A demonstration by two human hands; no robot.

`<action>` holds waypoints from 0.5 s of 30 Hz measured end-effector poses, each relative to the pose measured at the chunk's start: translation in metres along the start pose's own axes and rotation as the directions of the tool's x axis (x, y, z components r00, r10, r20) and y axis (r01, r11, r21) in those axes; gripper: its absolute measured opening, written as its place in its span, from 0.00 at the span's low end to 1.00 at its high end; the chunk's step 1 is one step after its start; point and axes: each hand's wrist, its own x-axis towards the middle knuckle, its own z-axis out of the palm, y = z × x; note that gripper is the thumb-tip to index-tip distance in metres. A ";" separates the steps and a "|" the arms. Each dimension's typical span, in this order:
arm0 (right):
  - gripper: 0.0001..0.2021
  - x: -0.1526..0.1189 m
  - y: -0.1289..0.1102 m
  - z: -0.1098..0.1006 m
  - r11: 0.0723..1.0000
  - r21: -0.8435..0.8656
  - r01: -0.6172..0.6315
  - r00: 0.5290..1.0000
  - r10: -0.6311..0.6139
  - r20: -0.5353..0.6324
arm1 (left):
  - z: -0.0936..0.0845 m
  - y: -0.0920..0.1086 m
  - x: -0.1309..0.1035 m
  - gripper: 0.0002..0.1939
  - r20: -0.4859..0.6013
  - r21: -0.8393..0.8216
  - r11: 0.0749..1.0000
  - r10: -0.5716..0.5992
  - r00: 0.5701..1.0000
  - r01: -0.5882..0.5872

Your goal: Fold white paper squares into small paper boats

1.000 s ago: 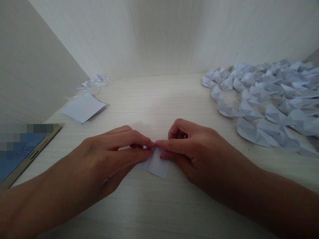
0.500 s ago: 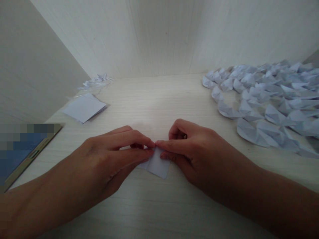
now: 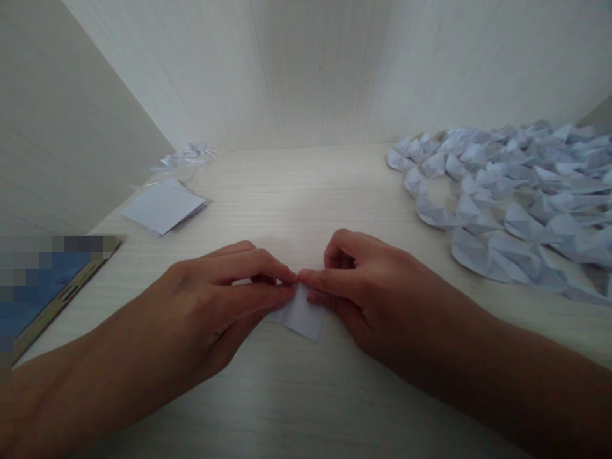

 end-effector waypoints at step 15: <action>0.07 -0.001 -0.005 -0.006 0.978 -0.206 0.019 1.000 -0.016 0.017 | 0.008 0.020 -0.009 0.14 0.012 0.129 0.991 -0.037 0.999 0.035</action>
